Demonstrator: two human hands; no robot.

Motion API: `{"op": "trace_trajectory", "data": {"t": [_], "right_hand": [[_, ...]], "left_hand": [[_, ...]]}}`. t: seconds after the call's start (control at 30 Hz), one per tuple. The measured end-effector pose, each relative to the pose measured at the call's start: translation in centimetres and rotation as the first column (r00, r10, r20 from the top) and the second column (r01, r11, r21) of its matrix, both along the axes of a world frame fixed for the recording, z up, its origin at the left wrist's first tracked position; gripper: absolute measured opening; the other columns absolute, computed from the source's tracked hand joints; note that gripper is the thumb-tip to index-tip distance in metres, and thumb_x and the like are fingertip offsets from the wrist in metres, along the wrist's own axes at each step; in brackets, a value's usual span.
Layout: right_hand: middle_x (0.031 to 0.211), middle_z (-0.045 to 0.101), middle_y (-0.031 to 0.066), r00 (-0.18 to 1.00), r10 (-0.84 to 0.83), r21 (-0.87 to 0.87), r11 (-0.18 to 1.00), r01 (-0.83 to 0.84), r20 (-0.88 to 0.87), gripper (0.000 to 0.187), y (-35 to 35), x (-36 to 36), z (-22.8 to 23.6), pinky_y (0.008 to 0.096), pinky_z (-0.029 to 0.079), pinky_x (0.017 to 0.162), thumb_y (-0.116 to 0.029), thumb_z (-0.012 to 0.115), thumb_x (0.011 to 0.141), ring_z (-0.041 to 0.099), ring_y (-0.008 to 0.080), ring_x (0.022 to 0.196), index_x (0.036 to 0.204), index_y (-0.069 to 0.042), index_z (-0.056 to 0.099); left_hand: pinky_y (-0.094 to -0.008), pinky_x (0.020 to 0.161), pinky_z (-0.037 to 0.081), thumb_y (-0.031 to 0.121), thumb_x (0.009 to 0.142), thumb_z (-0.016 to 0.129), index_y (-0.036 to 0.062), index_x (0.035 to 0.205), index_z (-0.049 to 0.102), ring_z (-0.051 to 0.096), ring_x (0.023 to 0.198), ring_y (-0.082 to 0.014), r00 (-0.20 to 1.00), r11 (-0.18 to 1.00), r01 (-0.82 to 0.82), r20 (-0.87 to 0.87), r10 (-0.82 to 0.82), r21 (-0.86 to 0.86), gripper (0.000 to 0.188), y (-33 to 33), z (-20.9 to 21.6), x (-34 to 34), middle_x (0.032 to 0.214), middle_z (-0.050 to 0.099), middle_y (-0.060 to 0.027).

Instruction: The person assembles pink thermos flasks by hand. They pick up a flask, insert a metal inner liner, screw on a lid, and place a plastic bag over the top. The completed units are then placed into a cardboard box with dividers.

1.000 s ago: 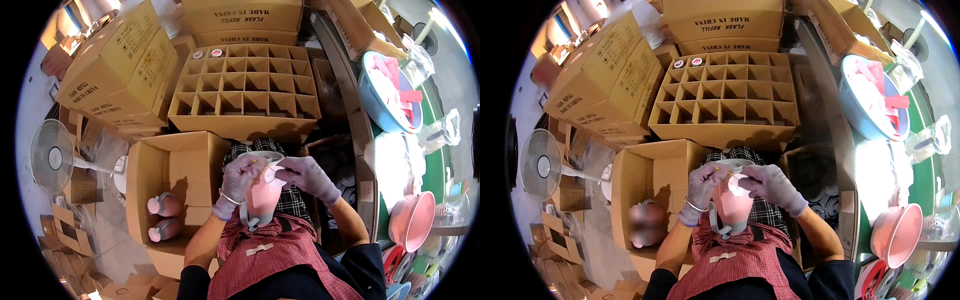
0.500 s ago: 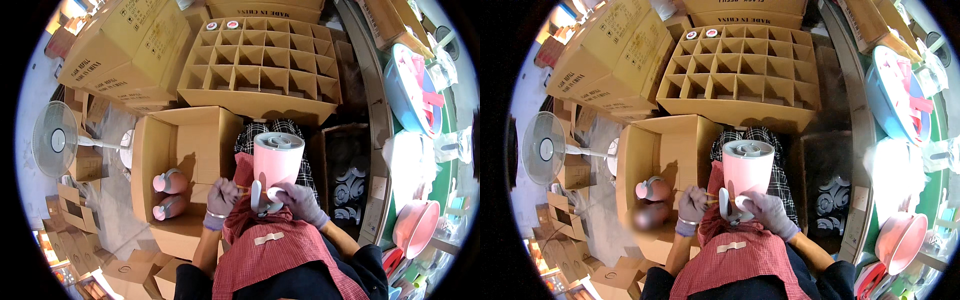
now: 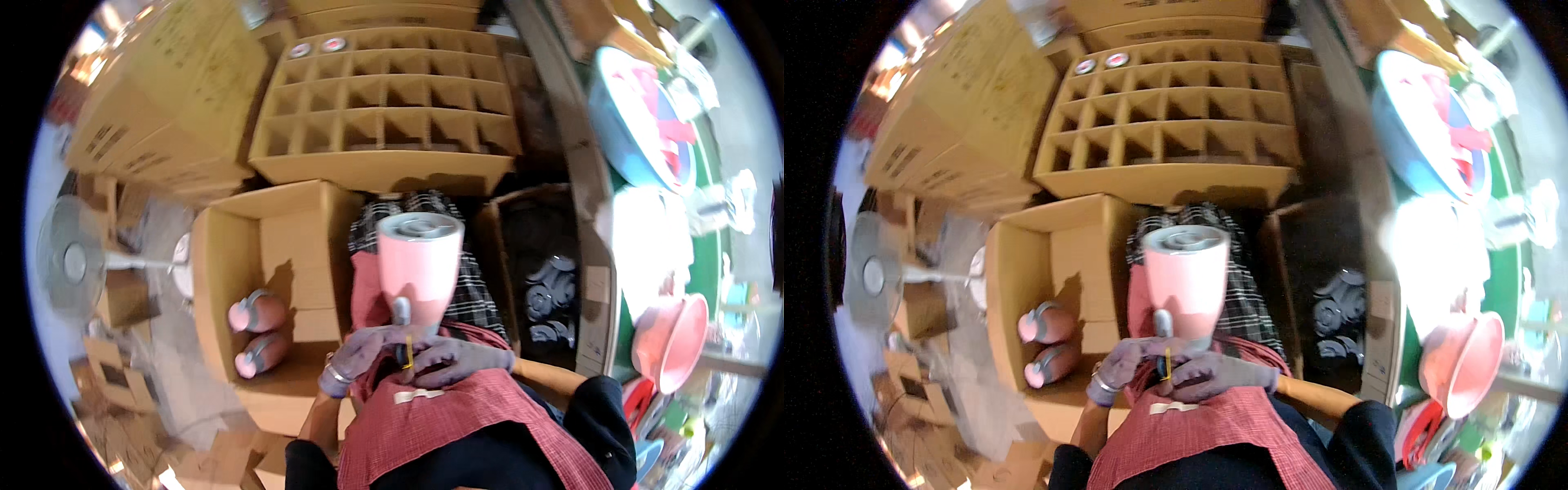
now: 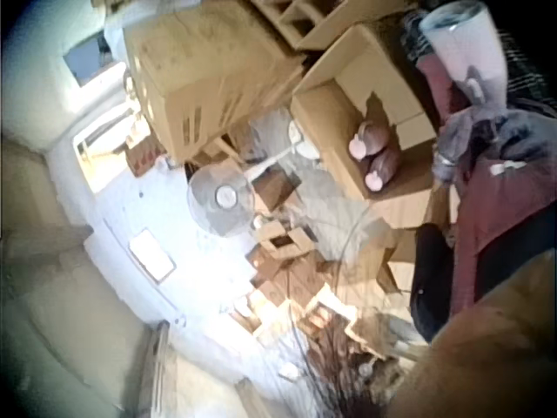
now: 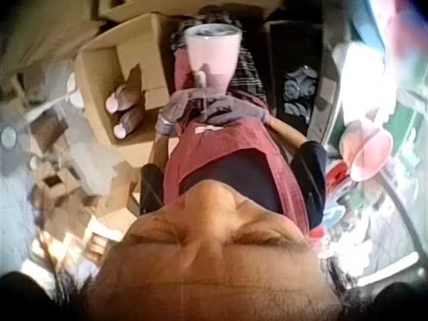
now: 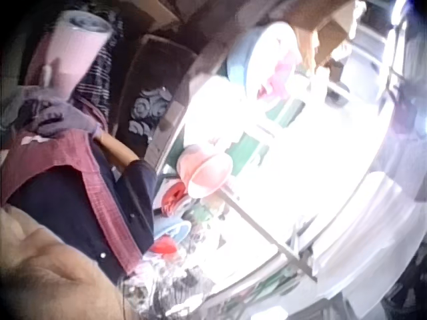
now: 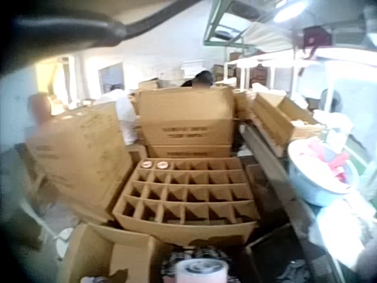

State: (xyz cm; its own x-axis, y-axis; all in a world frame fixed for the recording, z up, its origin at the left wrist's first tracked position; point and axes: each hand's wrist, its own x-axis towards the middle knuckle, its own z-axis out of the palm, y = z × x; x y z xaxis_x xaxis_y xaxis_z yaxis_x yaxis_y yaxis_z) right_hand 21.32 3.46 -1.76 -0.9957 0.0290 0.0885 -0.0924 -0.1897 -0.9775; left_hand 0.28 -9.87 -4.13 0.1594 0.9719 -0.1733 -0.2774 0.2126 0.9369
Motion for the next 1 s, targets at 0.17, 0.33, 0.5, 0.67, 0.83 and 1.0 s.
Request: {"op": "trace_trajectory", "data": {"t": [0.17, 0.33, 0.5, 0.67, 0.83, 1.0], "right_hand": [[0.085, 0.059, -0.0013, 0.923, 0.044, -0.422, 0.897, 0.133, 0.383, 0.024, -0.2, 1.1, -0.5, 0.0217, 0.042, 0.065, -0.025, 0.06, 0.098, 0.054, 0.0065, 0.078, 0.095, -0.002, 0.065], [0.101, 0.065, 0.0029, 0.877, -0.015, -0.431, 0.867, 0.251, 0.48, 0.028, 0.0, 1.7, -3.3, 0.0237, 0.049, 0.08, -0.027, 0.06, 0.098, 0.058, 0.0078, 0.091, 0.11, -0.002, 0.065], [0.12, 0.063, 0.0061, 0.749, -0.526, 0.036, 0.827, 0.562, 0.404, 0.036, 7.8, 6.6, 1.9, 0.0292, 0.047, 0.097, -0.02, 0.061, 0.096, 0.058, 0.0143, 0.109, 0.129, -0.004, 0.059], [0.088, 0.066, 0.004, -0.039, -0.999, 0.798, -0.031, 0.602, -0.009, 0.032, 22.4, 23.0, 8.5, 0.027, 0.048, 0.08, -0.028, 0.058, 0.096, 0.059, 0.012, 0.082, 0.105, 0.002, 0.068], [0.109, 0.067, 0.0231, -0.284, -0.958, 0.997, -0.01, -0.082, -0.033, 0.047, 32.6, 36.4, 7.6, 0.0414, 0.048, 0.091, -0.038, 0.068, 0.083, 0.064, 0.0362, 0.103, 0.114, -0.003, 0.065], [0.109, 0.066, 0.0235, -0.394, -0.918, 0.988, -0.029, 0.153, 0.034, 0.055, 33.4, 39.1, 2.0, 0.0414, 0.048, 0.091, -0.035, 0.076, 0.074, 0.064, 0.0349, 0.102, 0.117, -0.003, 0.064]], "left_hand": [[-0.0306, 0.08, 0.053, 0.034, 0.105, 0.034, -0.0086, 0.093, 0.07, 0.069, 0.087, -0.0227, 0.96, 0.959, -0.255, -0.154, 0.235, -0.126, 0.057, -0.6, 0.5, 0.6, 0.096, 0.072, -0.0155], [-0.031, 0.068, 0.05, 0.035, 0.103, 0.036, -0.0036, 0.071, 0.068, 0.063, 0.067, -0.0206, 0.884, 0.876, -0.403, 0.135, 0.448, -0.265, 0.059, -2.3, -3.4, -0.1, 0.075, 0.069, -0.0149], [-0.0315, 0.073, 0.051, 0.032, 0.102, 0.045, -0.0012, 0.077, 0.068, 0.063, 0.072, -0.019, 0.791, 0.923, -0.34, -0.585, 0.178, -0.179, 0.047, -2.8, -4.8, -3.9, 0.077, 0.069, -0.0125], [-0.0328, 0.086, 0.051, 0.03, 0.103, 0.046, -0.0027, 0.106, 0.065, 0.064, 0.095, -0.0213, 0.626, 0.69, -0.713, -0.555, 0.548, -0.123, 0.037, -2.6, -6.4, -7.2, 0.102, 0.067, -0.0126], [-0.0349, 0.099, 0.046, 0.024, 0.103, 0.046, -0.0064, 0.113, 0.062, 0.06, 0.11, -0.0232, 0.642, 0.754, -0.656, -0.499, 0.582, 0.036, 0.036, 1.9, -3.1, -6.4, 0.109, 0.065, -0.0137], [-0.0339, 0.095, 0.046, 0.017, 0.102, 0.045, -0.0056, 0.109, 0.063, 0.061, 0.103, -0.0224, 0.611, 0.799, -0.582, -0.567, 0.552, 0.151, 0.029, 4.9, -1.2, -5.0, 0.106, 0.066, -0.0122]]}}
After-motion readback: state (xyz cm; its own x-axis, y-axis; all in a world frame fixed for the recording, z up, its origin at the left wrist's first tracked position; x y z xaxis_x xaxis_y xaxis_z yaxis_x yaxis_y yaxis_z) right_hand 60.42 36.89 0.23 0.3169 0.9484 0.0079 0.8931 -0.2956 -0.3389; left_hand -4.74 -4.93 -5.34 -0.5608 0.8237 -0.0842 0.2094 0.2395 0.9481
